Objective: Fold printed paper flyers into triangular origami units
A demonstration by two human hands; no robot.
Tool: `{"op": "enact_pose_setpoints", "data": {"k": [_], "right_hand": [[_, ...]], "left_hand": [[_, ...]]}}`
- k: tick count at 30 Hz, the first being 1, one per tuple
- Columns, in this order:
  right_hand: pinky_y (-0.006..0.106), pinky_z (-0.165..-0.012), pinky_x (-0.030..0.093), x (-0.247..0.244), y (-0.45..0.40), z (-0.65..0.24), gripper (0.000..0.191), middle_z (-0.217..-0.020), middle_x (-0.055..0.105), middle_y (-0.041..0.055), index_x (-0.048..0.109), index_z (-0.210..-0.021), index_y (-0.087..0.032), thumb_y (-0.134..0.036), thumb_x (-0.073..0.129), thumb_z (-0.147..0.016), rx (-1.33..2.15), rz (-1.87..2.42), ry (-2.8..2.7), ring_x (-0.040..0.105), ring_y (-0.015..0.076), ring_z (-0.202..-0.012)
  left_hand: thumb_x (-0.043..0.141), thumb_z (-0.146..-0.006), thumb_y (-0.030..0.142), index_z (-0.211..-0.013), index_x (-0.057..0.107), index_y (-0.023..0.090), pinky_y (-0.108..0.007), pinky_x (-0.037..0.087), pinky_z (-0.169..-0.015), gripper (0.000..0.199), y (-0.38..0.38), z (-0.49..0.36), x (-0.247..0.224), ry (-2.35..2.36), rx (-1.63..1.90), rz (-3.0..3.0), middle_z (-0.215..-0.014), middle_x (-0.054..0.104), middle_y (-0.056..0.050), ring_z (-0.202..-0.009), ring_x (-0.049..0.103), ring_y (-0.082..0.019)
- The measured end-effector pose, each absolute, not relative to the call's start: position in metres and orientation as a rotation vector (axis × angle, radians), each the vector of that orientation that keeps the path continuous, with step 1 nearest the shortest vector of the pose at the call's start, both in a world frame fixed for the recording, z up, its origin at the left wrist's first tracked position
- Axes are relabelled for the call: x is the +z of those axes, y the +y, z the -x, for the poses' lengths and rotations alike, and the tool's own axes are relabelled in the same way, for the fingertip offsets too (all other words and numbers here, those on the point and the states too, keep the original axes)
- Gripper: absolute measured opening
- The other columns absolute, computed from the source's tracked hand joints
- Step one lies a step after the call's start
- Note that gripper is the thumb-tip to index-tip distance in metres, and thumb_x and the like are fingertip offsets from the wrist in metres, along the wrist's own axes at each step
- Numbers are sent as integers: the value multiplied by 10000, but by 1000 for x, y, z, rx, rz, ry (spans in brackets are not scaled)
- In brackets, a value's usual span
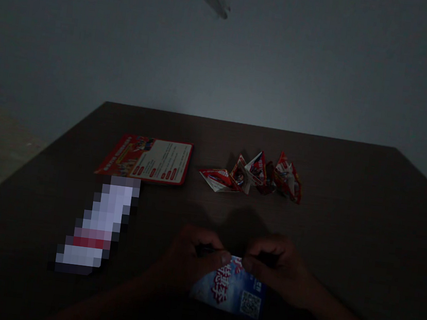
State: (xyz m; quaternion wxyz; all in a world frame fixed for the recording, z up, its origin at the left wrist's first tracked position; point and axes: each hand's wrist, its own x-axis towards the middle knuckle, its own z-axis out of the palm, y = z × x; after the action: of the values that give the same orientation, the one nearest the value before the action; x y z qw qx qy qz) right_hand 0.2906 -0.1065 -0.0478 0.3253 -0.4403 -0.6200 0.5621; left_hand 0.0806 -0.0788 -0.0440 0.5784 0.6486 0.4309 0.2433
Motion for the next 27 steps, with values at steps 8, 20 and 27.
{"op": "enact_pose_setpoints", "data": {"k": [8, 20, 27], "right_hand": [[202, -476, 350, -50, -106, -291, 219, -552, 528, -32, 641, -660, -146, -295, 616, -819, 1473, 1143, -1620, 423, 76, -494], [200, -478, 355, -48, -107, -291, 223, -552, 536, -26, 641, -663, -140, -295, 615, -821, 1465, 1159, -1636, 433, 79, -500], [205, -491, 361, -49, -106, -291, 208, -551, 542, -27, 646, -666, -143, -279, 618, -821, 1453, 1153, -1637, 442, 81, -501]], "left_hand": [[610, -745, 307, -601, 657, 139, -195, 310, -488, 226, -79, -81, -43, 992, 590, -1521, -506, 536, 27, -496, 438, -88], [614, -742, 336, -598, 656, 131, -195, 301, -478, 254, -79, -82, -43, 1001, 591, -1502, -510, 533, 18, -503, 441, -93], [617, -751, 342, -606, 660, 135, -194, 317, -494, 257, -79, -81, -43, 1003, 591, -1516, -522, 544, 18, -515, 447, -93]]}}
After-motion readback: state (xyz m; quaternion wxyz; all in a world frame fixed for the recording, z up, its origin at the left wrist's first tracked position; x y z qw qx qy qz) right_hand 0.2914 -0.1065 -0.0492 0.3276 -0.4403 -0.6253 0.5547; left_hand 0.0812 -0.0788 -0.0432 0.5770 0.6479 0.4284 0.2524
